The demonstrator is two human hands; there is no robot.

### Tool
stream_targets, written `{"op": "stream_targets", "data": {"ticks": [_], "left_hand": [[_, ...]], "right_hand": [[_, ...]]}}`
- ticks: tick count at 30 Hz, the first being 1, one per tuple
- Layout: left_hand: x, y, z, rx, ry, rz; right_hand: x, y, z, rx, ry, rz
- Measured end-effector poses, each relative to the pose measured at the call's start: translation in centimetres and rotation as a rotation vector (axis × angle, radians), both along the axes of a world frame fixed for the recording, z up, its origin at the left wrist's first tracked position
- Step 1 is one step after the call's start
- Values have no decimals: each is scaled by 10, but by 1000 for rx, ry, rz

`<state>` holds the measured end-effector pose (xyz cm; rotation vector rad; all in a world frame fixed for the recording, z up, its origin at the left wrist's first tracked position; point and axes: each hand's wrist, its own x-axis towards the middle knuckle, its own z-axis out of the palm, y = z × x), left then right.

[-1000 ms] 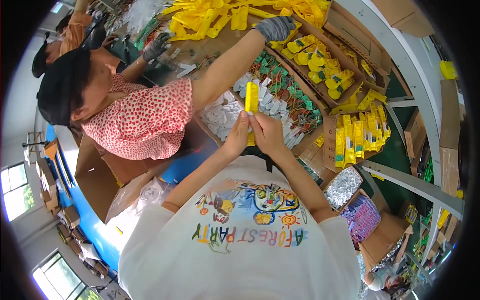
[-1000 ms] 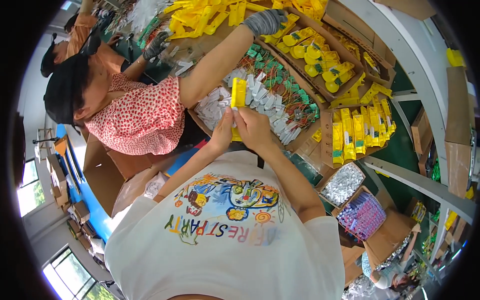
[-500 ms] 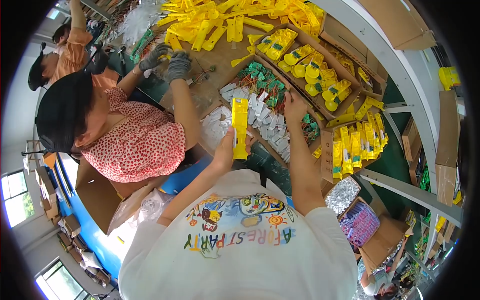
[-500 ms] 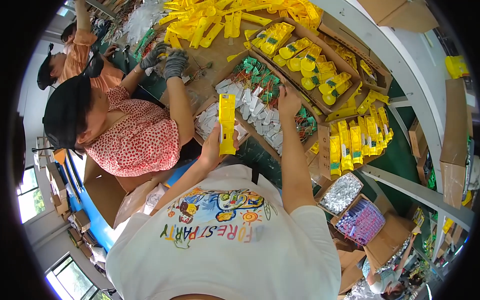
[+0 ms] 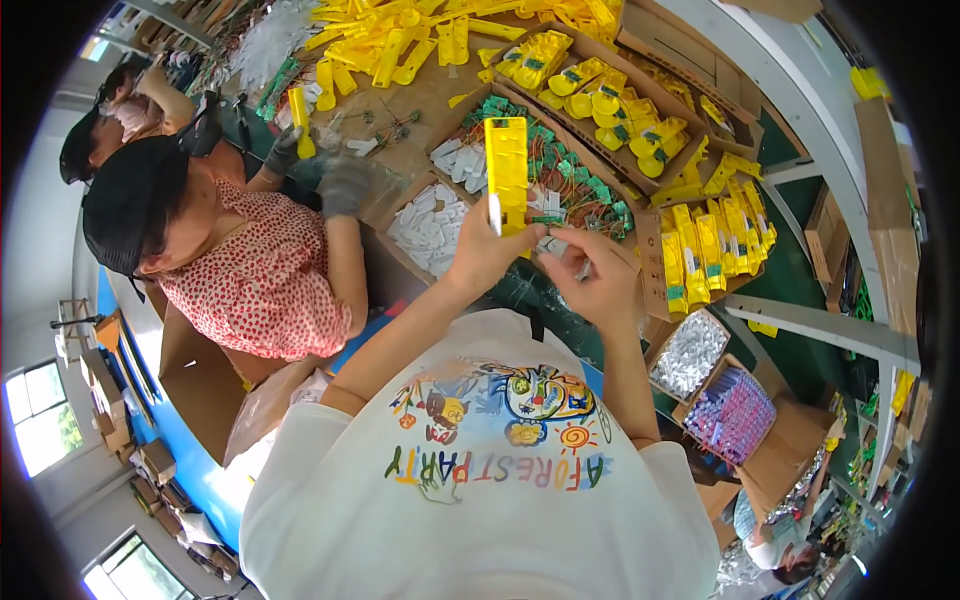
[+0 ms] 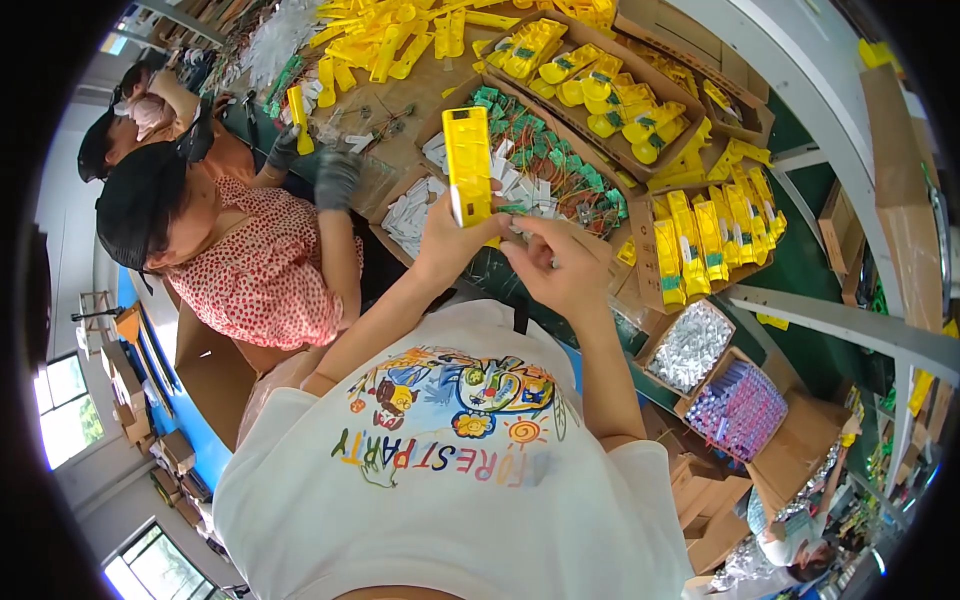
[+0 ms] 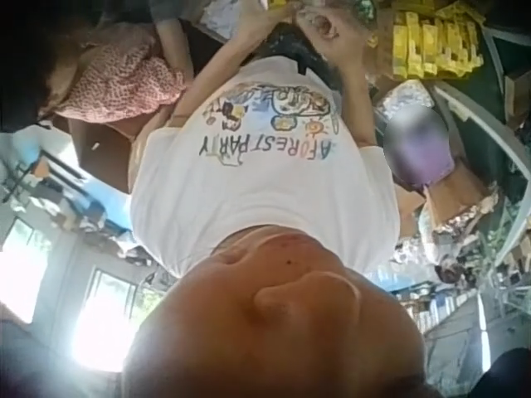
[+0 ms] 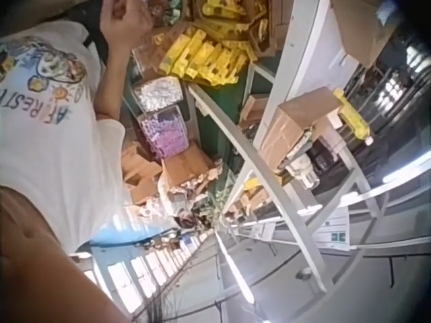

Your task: Manually assemble circuit boards into yellow plastic housings on a factory production line.

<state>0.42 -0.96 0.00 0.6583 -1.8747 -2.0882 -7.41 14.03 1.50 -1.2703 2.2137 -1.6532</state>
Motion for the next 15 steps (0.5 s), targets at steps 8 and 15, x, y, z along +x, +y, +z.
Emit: {"op": "stream_targets", "data": {"ticks": [8, 15], "left_hand": [[16, 12, 29, -510, -7, -54], [25, 9, 37, -445, 17, 19]], "right_hand": [[-5, 5, -17, -80, -700, 82], [-2, 2, -19, 49, -1040, 287]]}}
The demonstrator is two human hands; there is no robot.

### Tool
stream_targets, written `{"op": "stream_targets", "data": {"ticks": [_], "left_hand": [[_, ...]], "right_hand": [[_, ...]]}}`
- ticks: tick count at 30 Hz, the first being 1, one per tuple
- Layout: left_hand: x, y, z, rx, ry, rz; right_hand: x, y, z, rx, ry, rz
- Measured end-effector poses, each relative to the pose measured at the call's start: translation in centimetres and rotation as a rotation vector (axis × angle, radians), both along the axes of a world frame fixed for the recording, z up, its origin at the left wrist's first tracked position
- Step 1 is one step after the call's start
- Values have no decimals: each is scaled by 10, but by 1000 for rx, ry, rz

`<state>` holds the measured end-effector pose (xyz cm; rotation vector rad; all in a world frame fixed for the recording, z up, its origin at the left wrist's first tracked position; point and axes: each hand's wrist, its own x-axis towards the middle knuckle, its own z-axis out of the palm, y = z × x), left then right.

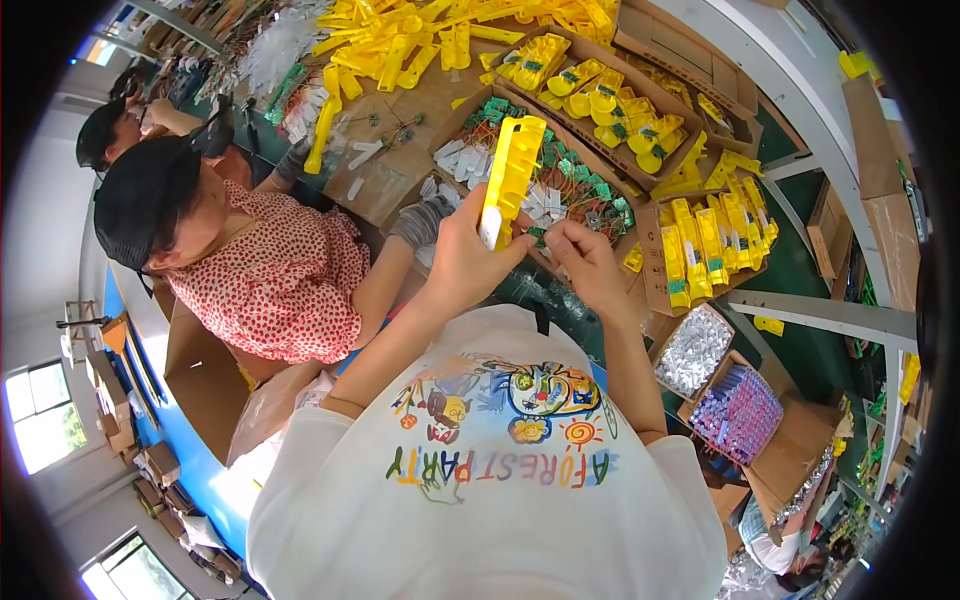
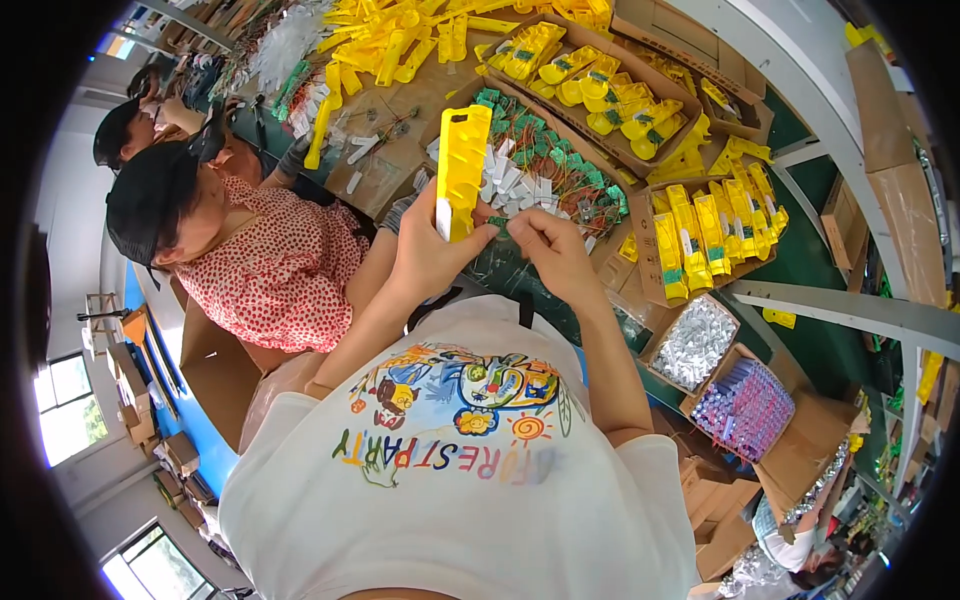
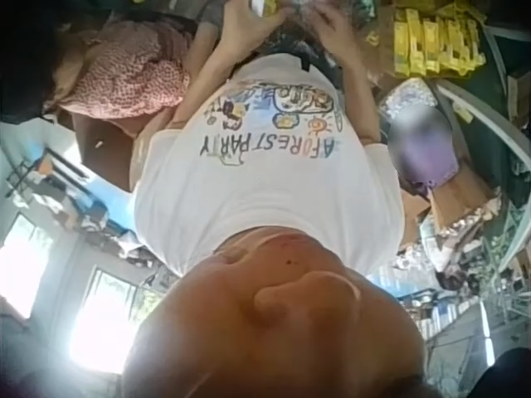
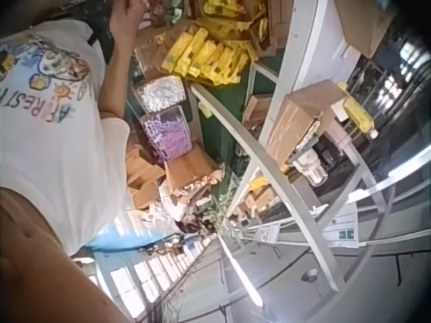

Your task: Manually assemble circuit boards into yellow plastic housings on a factory production line.

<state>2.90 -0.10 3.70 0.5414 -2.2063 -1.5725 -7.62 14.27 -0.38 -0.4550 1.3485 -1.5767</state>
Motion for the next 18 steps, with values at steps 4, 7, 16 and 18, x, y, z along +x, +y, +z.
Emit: {"op": "stream_targets", "data": {"ticks": [4, 7, 16, 18], "left_hand": [[-2, -5, -9, 235, 92, 36], [-1, -4, -23, 383, 114, 78], [-7, 4, -16, 318, 165, 117], [-8, 0, -12, 712, 123, 127]], "right_hand": [[5, -6, 3, -36, 768, -199], [11, -7, 1, -33, 856, -270], [17, -16, 2, 38, 726, -384], [18, -17, 16, 36, 610, -403]]}}
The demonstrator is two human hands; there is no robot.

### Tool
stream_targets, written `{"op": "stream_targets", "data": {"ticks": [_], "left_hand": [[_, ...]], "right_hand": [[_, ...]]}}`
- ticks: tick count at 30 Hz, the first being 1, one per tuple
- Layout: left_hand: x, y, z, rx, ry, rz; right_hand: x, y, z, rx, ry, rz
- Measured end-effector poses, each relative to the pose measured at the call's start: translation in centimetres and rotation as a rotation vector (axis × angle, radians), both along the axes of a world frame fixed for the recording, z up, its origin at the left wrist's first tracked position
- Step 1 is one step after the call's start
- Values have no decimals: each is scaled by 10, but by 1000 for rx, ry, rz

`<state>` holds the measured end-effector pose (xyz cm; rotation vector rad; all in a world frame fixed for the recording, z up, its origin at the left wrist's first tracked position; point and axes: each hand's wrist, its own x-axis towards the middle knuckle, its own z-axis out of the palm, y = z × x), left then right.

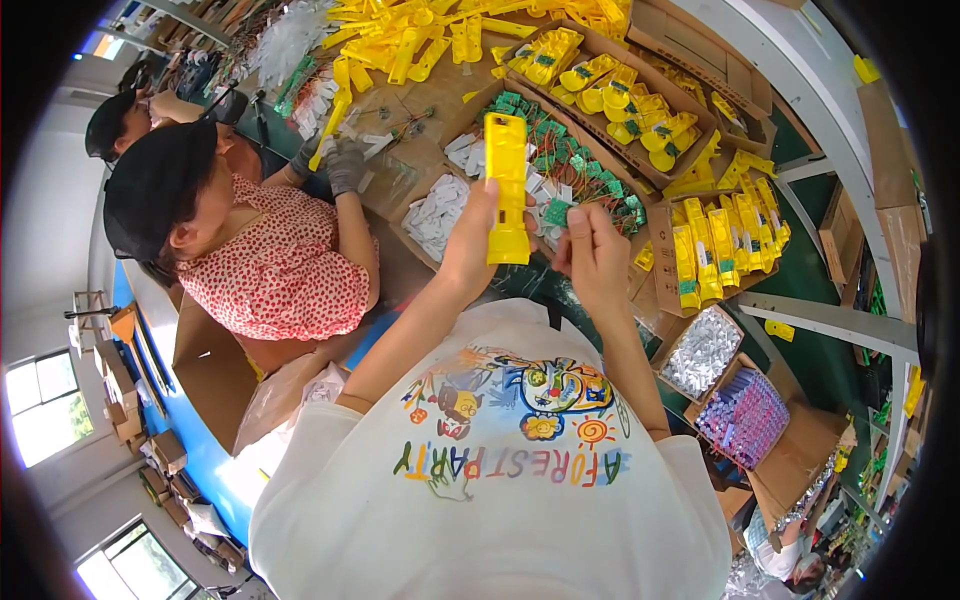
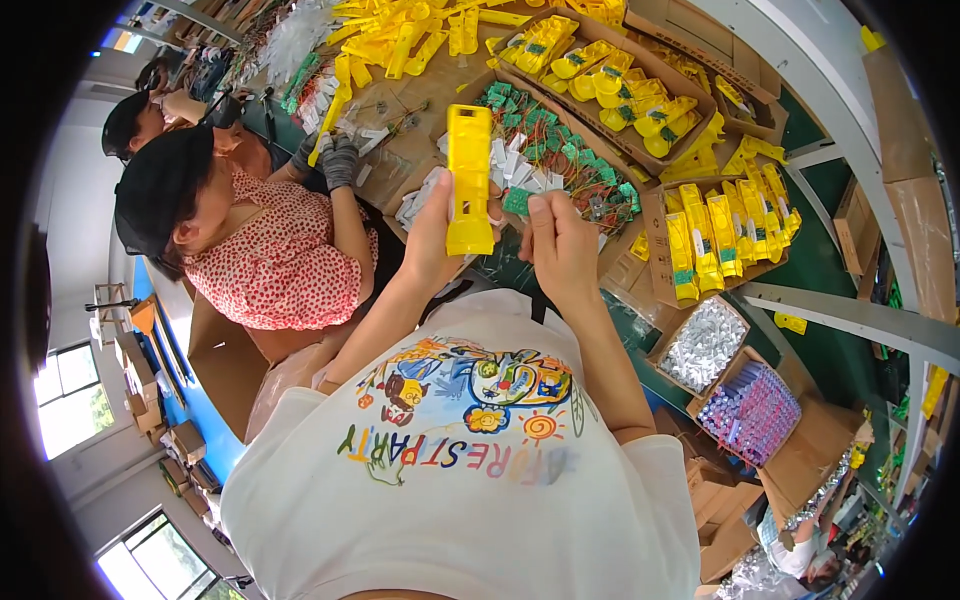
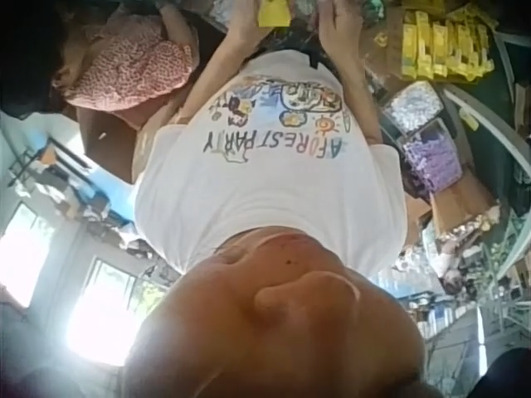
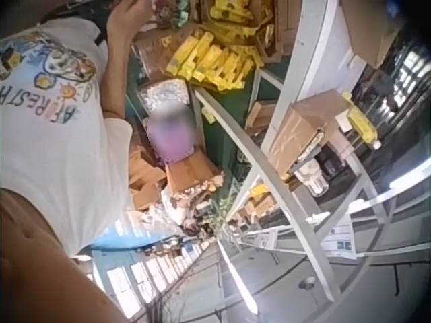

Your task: Manually assemble circuit boards into yellow plastic housings on a factory production line.

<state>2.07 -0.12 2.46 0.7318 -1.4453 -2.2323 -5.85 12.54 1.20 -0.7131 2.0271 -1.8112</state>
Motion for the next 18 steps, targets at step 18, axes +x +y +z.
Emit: {"op": "stream_targets", "data": {"ticks": [18], "left_hand": [[2, 1, -21, 399, 298, -268]], "right_hand": [[9, -13, 26, 61, 533, 20]]}}
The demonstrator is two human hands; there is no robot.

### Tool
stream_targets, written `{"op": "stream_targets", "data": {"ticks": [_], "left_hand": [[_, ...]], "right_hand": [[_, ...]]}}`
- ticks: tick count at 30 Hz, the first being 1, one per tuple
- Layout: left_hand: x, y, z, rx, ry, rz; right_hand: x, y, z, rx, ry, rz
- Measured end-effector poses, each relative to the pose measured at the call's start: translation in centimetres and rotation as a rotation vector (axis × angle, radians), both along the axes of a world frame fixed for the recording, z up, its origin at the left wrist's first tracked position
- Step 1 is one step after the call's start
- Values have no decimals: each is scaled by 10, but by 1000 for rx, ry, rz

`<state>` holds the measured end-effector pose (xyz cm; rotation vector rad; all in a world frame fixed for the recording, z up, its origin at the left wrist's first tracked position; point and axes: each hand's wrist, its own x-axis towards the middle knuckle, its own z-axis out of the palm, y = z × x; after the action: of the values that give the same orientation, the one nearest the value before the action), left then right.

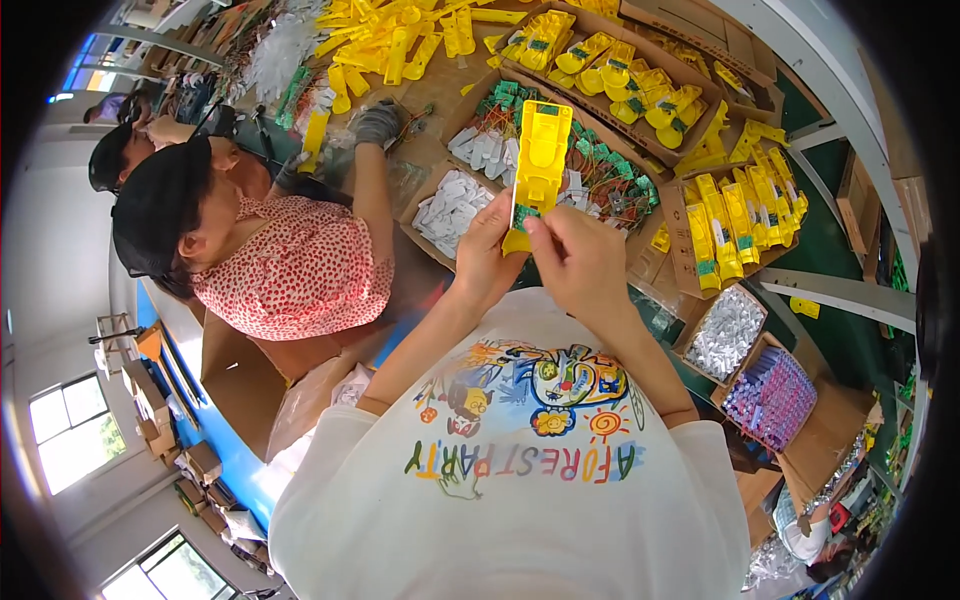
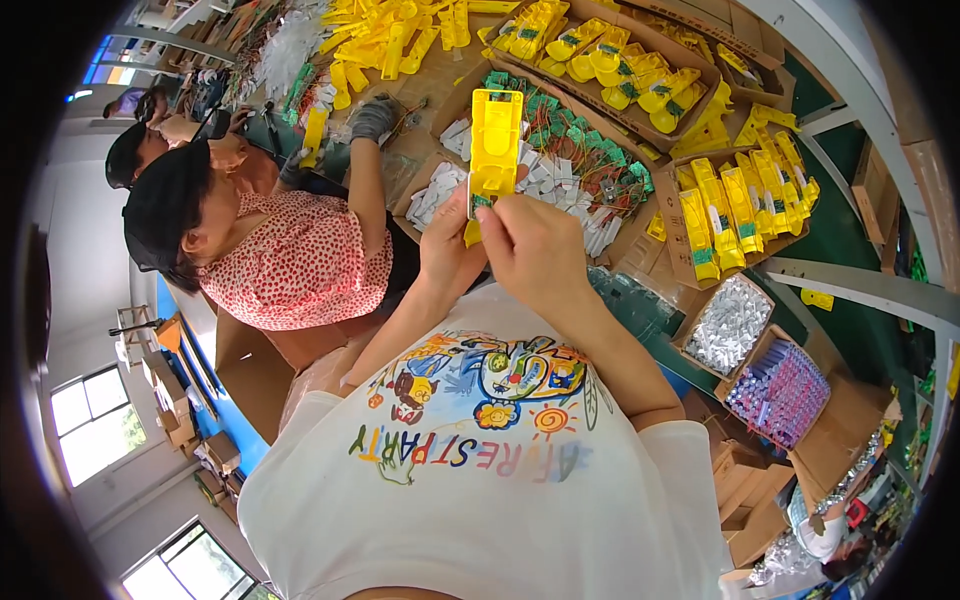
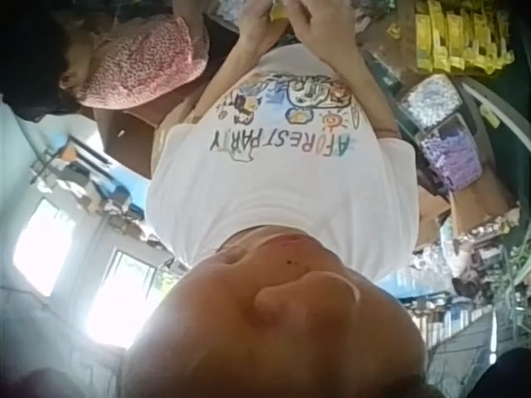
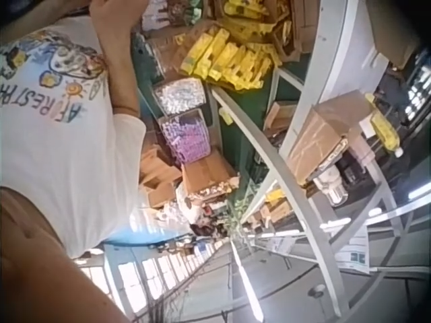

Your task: Manually assemble circuit boards into yellow plastic housings on a factory production line.

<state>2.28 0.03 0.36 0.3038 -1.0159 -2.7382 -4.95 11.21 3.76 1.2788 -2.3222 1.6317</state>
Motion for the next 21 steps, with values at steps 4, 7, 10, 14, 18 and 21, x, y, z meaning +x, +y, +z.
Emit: {"op": "stream_targets", "data": {"ticks": [4, 7, 10, 14, 18, 21], "left_hand": [[2, 7, 11, -27, -113, 157], [3, 9, 10, -188, -161, 211], [6, 8, -3, -275, -103, 238], [10, 16, -12, -468, -170, 343], [7, 21, 0, -580, -132, 383], [7, 20, -6, -577, -119, 350]], "right_hand": [[-6, 5, -9, 119, -260, 77], [-10, 5, -4, 210, -183, 52], [-7, 6, -6, 220, -262, 82], [-4, 6, -18, 188, -372, 93], [-6, 8, -18, 143, -414, 95], [-9, 10, -7, 175, -359, 107]]}}
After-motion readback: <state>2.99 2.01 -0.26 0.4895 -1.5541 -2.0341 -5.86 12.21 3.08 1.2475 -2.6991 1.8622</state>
